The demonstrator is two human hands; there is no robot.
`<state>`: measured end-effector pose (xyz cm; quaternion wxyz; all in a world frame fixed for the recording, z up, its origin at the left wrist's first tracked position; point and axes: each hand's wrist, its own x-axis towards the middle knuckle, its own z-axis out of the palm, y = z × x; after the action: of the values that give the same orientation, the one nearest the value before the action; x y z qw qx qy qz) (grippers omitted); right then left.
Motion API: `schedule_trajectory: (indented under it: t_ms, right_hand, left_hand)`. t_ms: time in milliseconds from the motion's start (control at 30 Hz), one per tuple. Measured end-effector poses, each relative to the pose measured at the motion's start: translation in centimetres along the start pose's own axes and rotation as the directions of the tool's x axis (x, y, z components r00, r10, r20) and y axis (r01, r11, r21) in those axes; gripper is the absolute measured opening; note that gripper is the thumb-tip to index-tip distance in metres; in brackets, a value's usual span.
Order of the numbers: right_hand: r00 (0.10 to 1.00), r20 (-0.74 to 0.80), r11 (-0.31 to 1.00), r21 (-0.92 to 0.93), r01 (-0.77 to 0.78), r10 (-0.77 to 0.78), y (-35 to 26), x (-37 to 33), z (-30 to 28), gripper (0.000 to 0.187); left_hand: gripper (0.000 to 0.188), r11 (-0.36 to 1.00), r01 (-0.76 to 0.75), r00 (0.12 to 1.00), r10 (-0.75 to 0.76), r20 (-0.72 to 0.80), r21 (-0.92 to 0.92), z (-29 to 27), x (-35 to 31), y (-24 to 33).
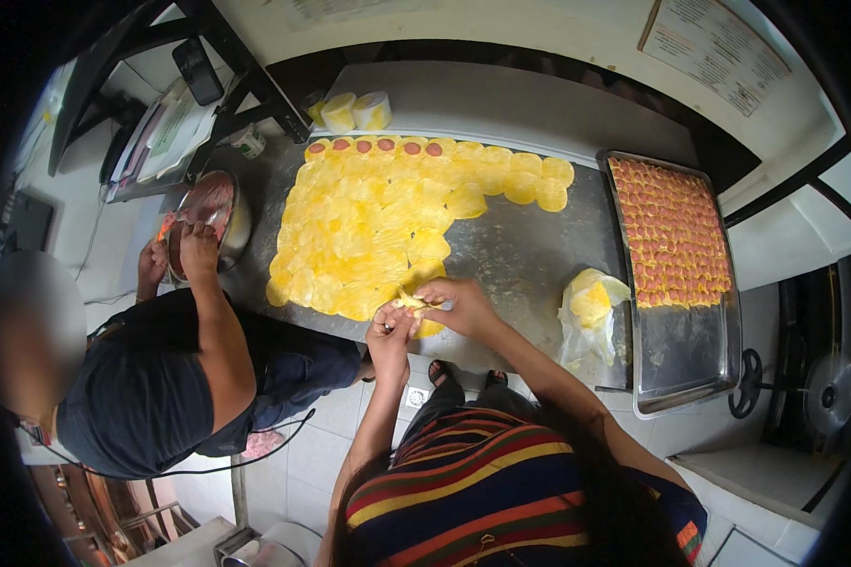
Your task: The person places yellow dough discs on a metal tray and adds a red filling to each one. Another person is working nearby with a bowl of red filling.
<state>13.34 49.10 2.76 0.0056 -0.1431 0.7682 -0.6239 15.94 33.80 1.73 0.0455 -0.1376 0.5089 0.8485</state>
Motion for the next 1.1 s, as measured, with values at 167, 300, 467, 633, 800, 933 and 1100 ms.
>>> schedule_trajectory:
  t_ms: [167, 300, 467, 633, 800, 933, 1100]
  right_hand:
    - [0.985, -0.049, 0.966, 0.210, -0.153, 0.167, 0.8, -0.3, 0.2, 0.019]
    - [0.970, -0.038, 0.932, 0.289, -0.221, 0.242, 0.7, -0.3, -0.1, 0.016]
    - [0.987, -0.096, 0.950, 0.299, -0.091, 0.125, -0.3, -0.6, 0.3, 0.013]
    - [0.993, -0.080, 0.879, 0.475, -0.035, 0.083, 1.3, 0.0, 0.5, 0.012]
    - [0.853, 0.199, 0.502, 0.735, -0.455, 0.482, 1.7, 0.3, -0.3, 0.013]
    - [0.794, 0.321, 0.332, 0.780, -0.531, 0.517, 1.8, 0.5, -0.6, 0.013]
    - [0.782, 0.324, 0.406, 0.713, -0.572, 0.532, 1.7, 0.6, -0.4, 0.014]
  left_hand:
    - [0.017, 0.995, -0.046, 0.999, 0.046, 0.002, 0.084, 1.2, -0.3, 0.4]
    - [0.018, 0.993, -0.055, 0.998, 0.054, 0.021, 0.101, 1.4, -0.3, 0.5]
    - [0.018, 0.992, -0.083, 0.996, 0.084, -0.005, 0.097, 1.0, 0.0, 0.7]
    - [0.018, 0.990, -0.071, 0.997, 0.071, 0.004, 0.124, 1.1, 0.2, 1.2]
    - [0.018, 0.987, -0.059, 0.998, 0.059, 0.008, 0.147, 0.7, 0.5, 1.1]
    - [0.017, 0.991, -0.022, 1.000, 0.022, 0.007, 0.133, 1.0, 0.4, 1.4]
    - [0.017, 0.980, -0.045, 0.999, 0.041, 0.028, 0.196, 0.8, 0.6, 1.5]
